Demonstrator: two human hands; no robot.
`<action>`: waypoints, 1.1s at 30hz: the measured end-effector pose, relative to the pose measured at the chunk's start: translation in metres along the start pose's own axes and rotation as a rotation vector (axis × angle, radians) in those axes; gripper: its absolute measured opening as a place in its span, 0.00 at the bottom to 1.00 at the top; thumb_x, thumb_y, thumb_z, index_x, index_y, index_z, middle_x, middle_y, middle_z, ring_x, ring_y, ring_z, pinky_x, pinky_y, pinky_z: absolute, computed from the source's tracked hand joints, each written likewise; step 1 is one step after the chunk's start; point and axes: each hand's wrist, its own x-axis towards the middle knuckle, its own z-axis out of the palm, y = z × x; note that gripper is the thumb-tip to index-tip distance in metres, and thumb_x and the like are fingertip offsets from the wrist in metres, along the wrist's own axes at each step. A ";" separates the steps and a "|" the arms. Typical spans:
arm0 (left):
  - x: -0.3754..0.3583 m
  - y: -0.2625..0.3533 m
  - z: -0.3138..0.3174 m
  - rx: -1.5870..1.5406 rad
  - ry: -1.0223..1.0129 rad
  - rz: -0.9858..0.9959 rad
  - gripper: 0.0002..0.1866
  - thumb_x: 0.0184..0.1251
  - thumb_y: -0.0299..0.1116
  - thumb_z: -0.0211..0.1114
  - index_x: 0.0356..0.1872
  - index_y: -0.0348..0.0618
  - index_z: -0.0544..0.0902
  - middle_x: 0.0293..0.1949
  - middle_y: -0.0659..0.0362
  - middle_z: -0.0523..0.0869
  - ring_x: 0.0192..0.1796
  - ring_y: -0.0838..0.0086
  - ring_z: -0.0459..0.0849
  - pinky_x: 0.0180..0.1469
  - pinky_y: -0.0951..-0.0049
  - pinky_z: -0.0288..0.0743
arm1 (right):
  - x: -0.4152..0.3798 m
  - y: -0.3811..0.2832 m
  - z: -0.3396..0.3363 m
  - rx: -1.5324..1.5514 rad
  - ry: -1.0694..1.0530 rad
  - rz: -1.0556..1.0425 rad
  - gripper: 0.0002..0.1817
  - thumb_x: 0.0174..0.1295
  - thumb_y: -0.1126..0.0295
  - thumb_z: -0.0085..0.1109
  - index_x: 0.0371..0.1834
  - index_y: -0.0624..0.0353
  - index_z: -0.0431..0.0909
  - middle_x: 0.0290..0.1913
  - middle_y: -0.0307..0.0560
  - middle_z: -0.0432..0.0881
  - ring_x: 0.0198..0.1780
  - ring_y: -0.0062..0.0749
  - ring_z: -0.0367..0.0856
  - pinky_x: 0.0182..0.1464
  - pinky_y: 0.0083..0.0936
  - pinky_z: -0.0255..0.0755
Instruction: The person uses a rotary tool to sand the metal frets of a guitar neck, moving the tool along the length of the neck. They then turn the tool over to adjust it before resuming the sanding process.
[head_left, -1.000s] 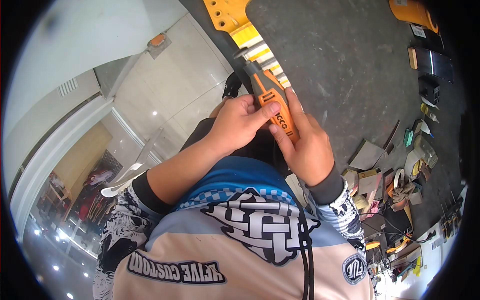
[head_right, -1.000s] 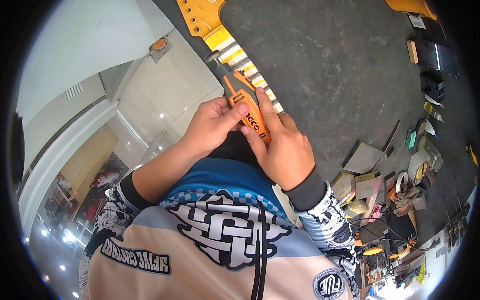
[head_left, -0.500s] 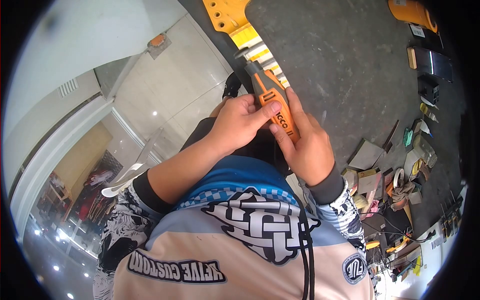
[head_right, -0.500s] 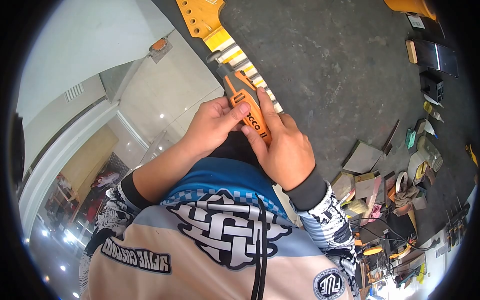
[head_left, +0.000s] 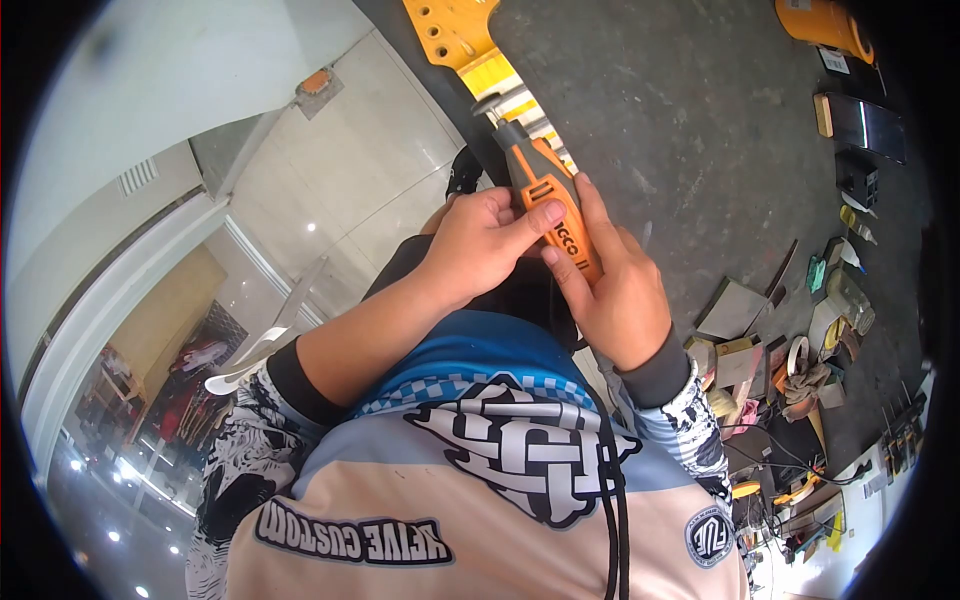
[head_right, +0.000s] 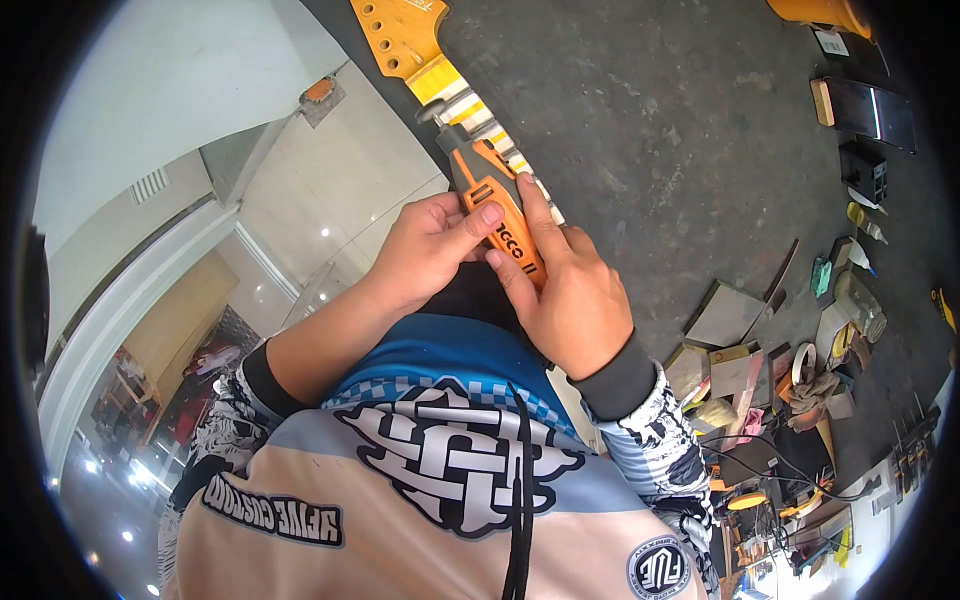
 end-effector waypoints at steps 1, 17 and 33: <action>0.000 0.000 0.000 0.000 -0.001 0.003 0.19 0.80 0.41 0.68 0.54 0.30 0.84 0.47 0.56 0.91 0.47 0.78 0.89 0.48 0.78 0.86 | 0.000 0.000 0.000 0.003 -0.001 0.001 0.42 0.67 0.57 0.72 0.84 0.47 0.65 0.38 0.59 0.85 0.34 0.55 0.90 0.37 0.44 0.84; -0.001 0.007 0.004 0.009 0.000 0.001 0.19 0.81 0.40 0.67 0.55 0.29 0.84 0.48 0.55 0.91 0.49 0.78 0.89 0.52 0.76 0.86 | 0.002 -0.001 -0.005 0.027 -0.004 0.018 0.42 0.67 0.58 0.72 0.84 0.45 0.65 0.37 0.57 0.85 0.34 0.54 0.89 0.37 0.44 0.84; -0.001 0.013 0.008 0.023 -0.003 -0.025 0.21 0.80 0.41 0.68 0.56 0.30 0.84 0.49 0.55 0.91 0.50 0.77 0.89 0.50 0.77 0.87 | 0.003 -0.001 -0.008 0.023 0.015 0.005 0.41 0.68 0.58 0.72 0.83 0.47 0.65 0.36 0.57 0.85 0.34 0.53 0.90 0.37 0.44 0.84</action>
